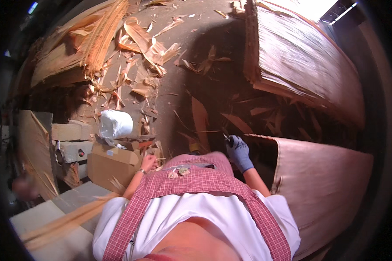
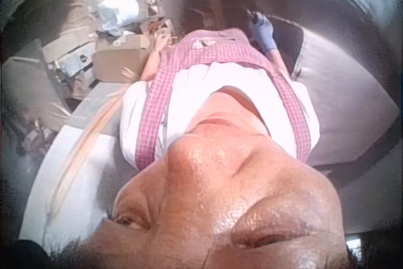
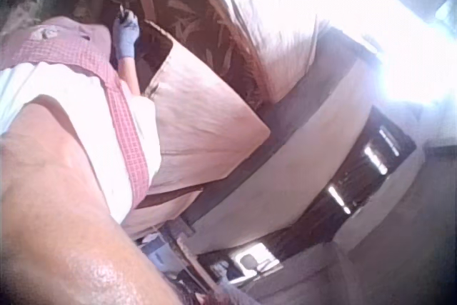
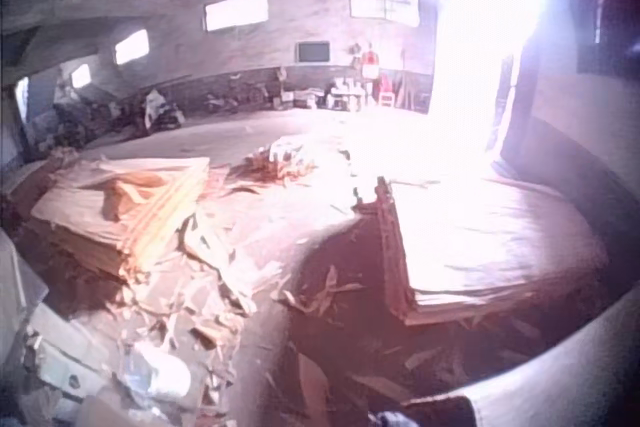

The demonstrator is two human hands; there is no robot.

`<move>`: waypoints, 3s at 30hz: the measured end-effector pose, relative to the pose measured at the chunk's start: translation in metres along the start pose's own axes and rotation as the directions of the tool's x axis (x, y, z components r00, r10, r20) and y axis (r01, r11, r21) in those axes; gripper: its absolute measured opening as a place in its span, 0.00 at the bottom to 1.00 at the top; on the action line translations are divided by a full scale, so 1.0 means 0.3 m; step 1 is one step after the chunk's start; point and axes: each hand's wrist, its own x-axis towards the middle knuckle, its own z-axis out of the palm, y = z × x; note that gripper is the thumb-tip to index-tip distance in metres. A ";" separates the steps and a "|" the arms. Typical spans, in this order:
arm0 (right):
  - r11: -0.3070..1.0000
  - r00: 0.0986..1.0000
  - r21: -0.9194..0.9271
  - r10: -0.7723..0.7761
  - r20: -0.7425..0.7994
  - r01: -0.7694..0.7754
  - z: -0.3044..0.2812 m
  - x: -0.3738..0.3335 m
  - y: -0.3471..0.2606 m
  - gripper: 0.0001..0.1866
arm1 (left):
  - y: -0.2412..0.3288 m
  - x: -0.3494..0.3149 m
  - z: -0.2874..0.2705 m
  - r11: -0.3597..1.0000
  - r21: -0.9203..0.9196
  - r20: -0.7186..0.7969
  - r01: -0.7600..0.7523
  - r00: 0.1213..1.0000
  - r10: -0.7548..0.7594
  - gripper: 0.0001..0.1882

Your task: The person sorts through large sheets of wood veneer, lifting them individually and checking their surfaces. They then apply small pieces of white adhesive tape to specific points on the veneer sheets and use a thin bamboo pole to move and align the sheets on a stack.

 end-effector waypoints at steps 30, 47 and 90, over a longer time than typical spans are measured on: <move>0.747 0.573 -0.159 -0.336 0.748 0.645 2.306 3.434 -0.831 0.14 | 1.802 1.738 -0.382 0.687 0.725 -0.252 0.058 0.950 0.186 0.19; 0.925 0.907 -0.288 -0.116 0.404 0.247 2.613 3.515 -0.829 0.20 | 1.841 1.835 -0.649 0.747 0.663 -0.208 0.059 0.972 0.108 0.17; -0.833 -0.805 -0.099 0.553 -0.215 -0.545 0.198 -0.774 -1.013 0.25 | 2.540 0.397 1.531 0.885 -0.363 0.903 0.290 -0.126 0.412 0.29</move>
